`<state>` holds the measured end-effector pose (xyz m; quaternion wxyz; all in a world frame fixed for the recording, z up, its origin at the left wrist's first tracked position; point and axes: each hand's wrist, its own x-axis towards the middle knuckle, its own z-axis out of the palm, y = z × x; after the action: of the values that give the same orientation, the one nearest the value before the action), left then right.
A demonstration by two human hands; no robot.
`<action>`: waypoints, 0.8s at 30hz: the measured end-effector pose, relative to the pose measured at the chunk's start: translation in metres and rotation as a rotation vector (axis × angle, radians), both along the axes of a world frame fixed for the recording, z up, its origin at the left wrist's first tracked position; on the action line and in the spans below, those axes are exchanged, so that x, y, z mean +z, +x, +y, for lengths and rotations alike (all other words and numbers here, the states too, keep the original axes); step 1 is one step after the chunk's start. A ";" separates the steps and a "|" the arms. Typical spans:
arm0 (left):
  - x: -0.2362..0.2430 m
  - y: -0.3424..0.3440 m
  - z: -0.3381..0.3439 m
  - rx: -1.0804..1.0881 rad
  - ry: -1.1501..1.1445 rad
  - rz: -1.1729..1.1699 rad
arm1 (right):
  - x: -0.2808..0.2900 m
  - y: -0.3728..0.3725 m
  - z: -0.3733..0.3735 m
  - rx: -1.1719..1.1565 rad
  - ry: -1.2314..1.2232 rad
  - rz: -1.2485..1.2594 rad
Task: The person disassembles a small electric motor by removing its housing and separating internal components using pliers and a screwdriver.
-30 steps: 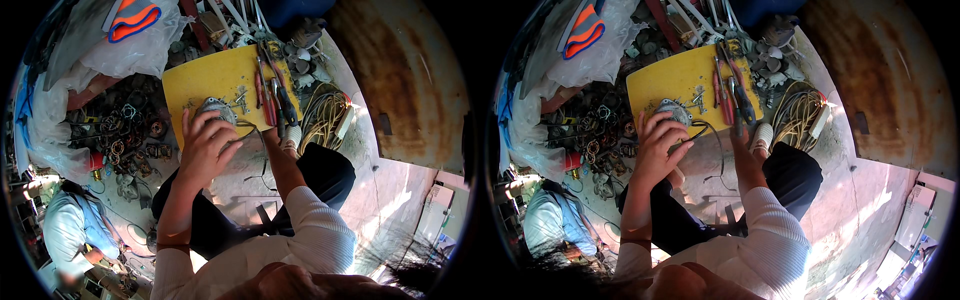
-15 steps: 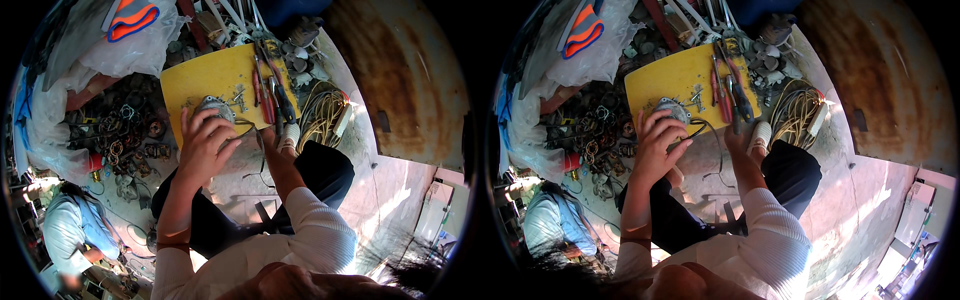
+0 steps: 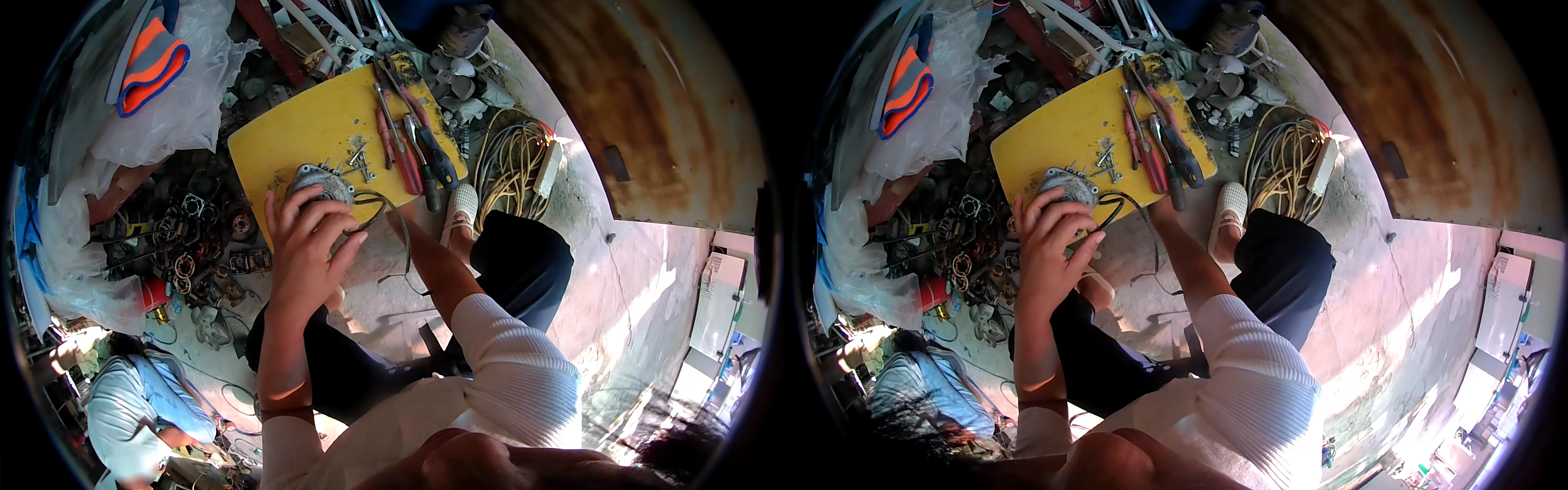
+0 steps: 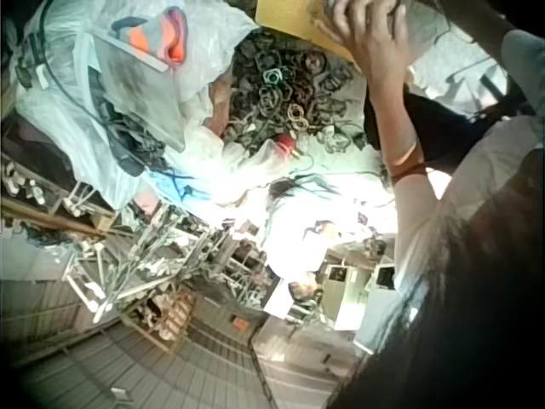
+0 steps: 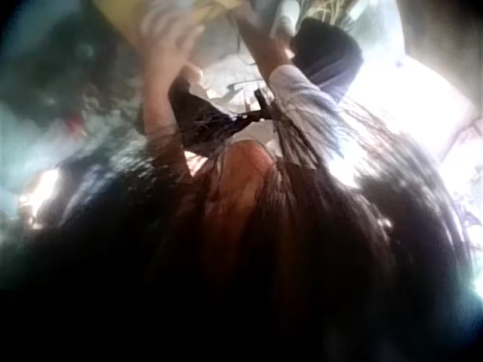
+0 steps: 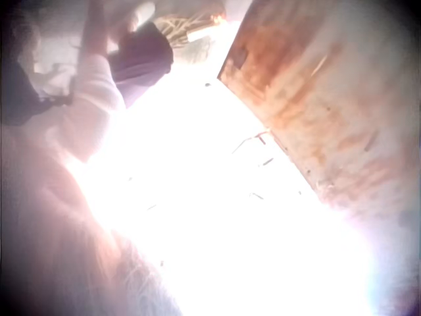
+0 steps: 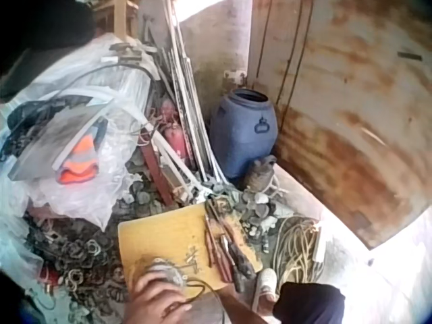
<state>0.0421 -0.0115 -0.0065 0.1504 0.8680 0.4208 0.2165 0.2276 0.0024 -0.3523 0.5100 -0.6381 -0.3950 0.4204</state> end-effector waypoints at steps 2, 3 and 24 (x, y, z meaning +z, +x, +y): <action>0.000 0.001 0.000 -0.005 -0.004 0.007 | 0.022 0.001 0.010 -0.029 0.079 0.118; 0.001 0.000 0.000 -0.001 -0.006 0.006 | 0.032 -0.002 0.015 -0.033 0.117 0.176; 0.002 0.002 0.001 -0.002 -0.007 0.011 | 0.154 0.007 0.056 -0.024 0.584 0.802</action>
<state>0.0437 -0.0109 -0.0049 0.1514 0.8691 0.4213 0.2103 0.2343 0.0583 -0.1985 0.7842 -0.2608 -0.2615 0.4986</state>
